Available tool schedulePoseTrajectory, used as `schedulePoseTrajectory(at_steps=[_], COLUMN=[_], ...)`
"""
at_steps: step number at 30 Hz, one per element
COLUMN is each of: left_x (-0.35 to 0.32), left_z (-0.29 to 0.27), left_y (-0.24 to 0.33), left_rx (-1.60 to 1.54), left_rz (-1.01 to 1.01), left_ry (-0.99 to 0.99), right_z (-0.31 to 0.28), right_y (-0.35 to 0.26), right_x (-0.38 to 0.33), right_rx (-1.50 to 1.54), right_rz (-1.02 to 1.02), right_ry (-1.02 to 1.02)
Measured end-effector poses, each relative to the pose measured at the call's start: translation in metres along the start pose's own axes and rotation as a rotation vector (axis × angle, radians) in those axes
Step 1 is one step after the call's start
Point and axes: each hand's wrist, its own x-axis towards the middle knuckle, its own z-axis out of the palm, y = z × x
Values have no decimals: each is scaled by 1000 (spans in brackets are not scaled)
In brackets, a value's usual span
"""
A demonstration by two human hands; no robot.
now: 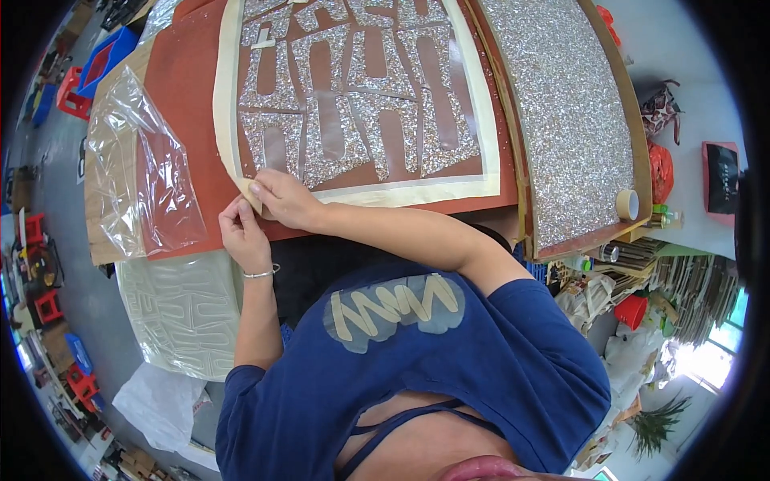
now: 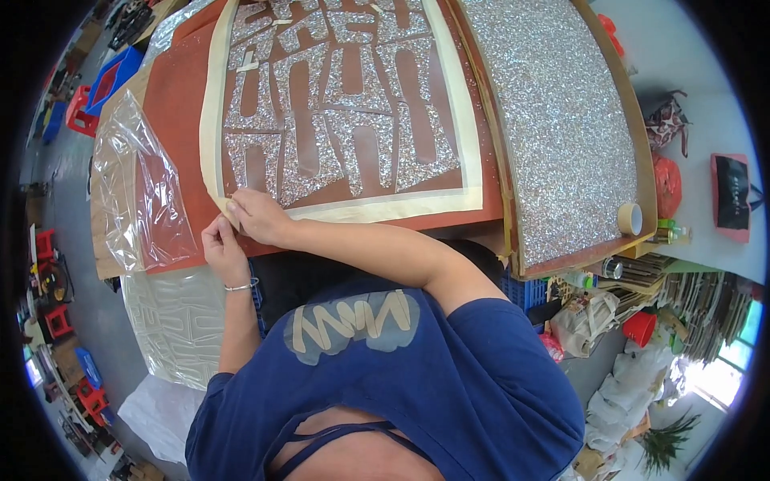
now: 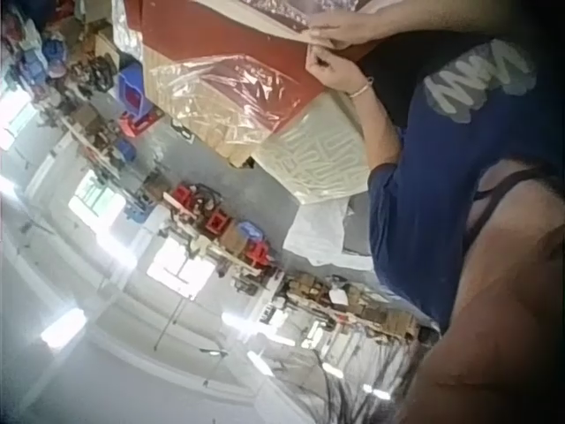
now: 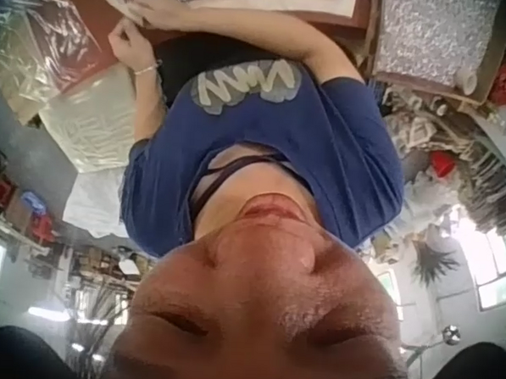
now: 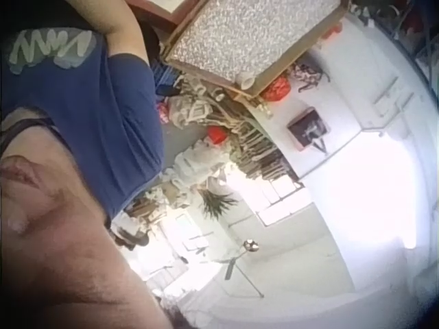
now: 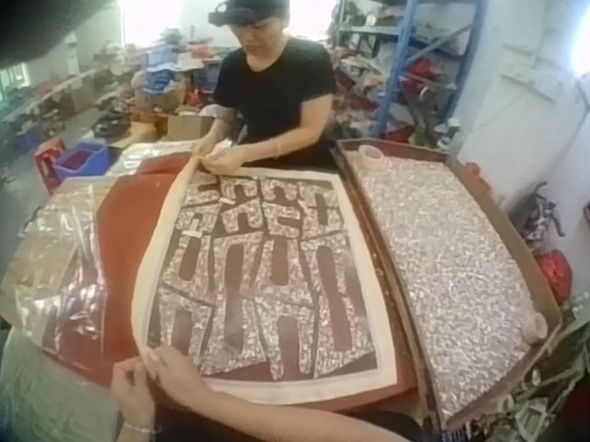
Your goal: The person is applying glittered sheets onto pre-cut brown material pieces using adhesive tape to secure them.
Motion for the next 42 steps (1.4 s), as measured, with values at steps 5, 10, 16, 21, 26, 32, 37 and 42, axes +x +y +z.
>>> schedulePoseTrajectory(at_steps=[5,10,16,21,26,32,37,42], left_x=[11,12,3,-3,6,24,19,31], left_z=[-1,-2,-6,-13,-29,-41,13,44], left_y=[7,-2,-23,-31,-23,18,38,14], left_rx=[357,501,751,774,-78,447,642,567], left_rz=[345,372,370,357,60,385,580,419], left_ry=[3,68,96,99,105,124,-240,-331], right_z=[-13,-35,-59,-111,-160,-130,-110,-122], right_y=[-8,9,13,-14,-15,-8,-46,-13], right_x=[-7,-2,16,36,50,15,2,-17], right_rx=[10,137,-7,370,426,133,244,-606], right_rz=[61,216,255,433,237,75,-4,-241], right_ry=[140,492,394,704,680,370,8,-17])
